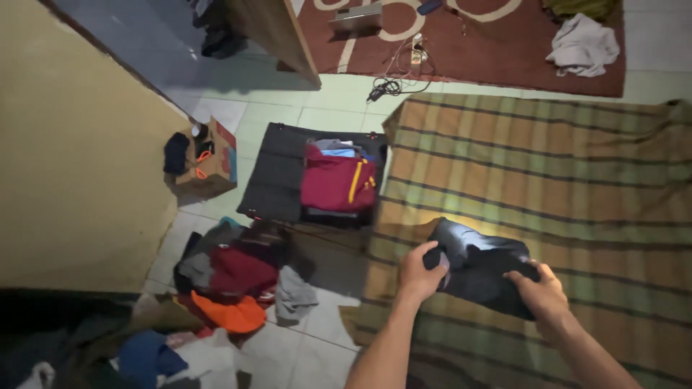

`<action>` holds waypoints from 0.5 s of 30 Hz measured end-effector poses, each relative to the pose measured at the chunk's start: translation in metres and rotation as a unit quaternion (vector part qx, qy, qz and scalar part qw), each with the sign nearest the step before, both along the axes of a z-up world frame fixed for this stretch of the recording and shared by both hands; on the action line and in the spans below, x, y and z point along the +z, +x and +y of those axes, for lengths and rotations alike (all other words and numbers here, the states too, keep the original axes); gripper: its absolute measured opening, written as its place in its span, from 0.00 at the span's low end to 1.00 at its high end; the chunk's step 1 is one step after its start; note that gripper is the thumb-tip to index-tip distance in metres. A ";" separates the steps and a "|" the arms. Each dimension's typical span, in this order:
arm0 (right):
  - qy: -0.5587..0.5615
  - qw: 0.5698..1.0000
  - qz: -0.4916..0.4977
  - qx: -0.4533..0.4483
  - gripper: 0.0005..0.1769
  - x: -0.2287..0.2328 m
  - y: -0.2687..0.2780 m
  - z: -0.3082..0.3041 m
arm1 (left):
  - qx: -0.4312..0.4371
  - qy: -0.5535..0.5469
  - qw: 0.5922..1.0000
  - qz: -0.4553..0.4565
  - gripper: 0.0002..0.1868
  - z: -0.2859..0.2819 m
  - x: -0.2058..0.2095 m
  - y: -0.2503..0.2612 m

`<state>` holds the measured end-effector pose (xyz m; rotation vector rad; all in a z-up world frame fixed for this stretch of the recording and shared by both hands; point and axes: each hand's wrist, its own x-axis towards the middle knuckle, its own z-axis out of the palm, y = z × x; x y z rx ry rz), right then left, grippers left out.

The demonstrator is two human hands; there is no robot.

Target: The recorder is folding a black t-shirt on a bed and then placing it into an open suitcase on the floor.

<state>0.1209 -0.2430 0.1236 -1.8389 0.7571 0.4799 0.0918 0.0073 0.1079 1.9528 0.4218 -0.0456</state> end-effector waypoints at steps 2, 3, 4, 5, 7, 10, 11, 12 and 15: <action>-0.025 1.000 -0.002 0.004 0.35 0.004 0.008 0.031 | -0.004 -0.014 1.000 -0.026 0.30 0.026 -0.016 0.009; -0.053 0.999 -0.003 0.013 0.35 0.006 0.005 0.045 | -0.004 -0.032 0.998 -0.049 0.29 0.038 -0.025 0.004; -0.052 0.999 0.005 0.012 0.35 -0.005 0.000 0.054 | -0.005 -0.031 0.999 -0.041 0.29 0.051 -0.025 0.003; -0.050 0.998 -0.025 0.020 0.35 -0.016 -0.003 0.061 | -0.007 0.000 0.999 -0.032 0.30 0.063 -0.025 0.003; -0.048 0.997 -0.053 0.023 0.34 -0.017 -0.008 0.082 | -0.013 0.030 0.999 -0.021 0.31 0.085 -0.014 0.001; -0.032 0.999 -0.044 -0.003 0.36 0.006 -0.015 0.116 | -0.025 0.038 0.998 0.036 0.32 0.110 0.011 -0.005; -0.016 0.999 -0.021 -0.023 0.38 0.009 -0.019 0.123 | -0.032 0.042 0.998 0.043 0.32 0.116 0.011 -0.007; -0.001 0.999 0.002 -0.043 0.39 0.013 -0.022 0.130 | -0.038 0.047 0.997 0.049 0.32 0.121 0.011 -0.010; -0.041 0.998 -0.035 -0.019 0.40 -0.021 -0.032 0.126 | -0.036 0.024 0.998 0.051 0.32 0.131 0.007 -0.018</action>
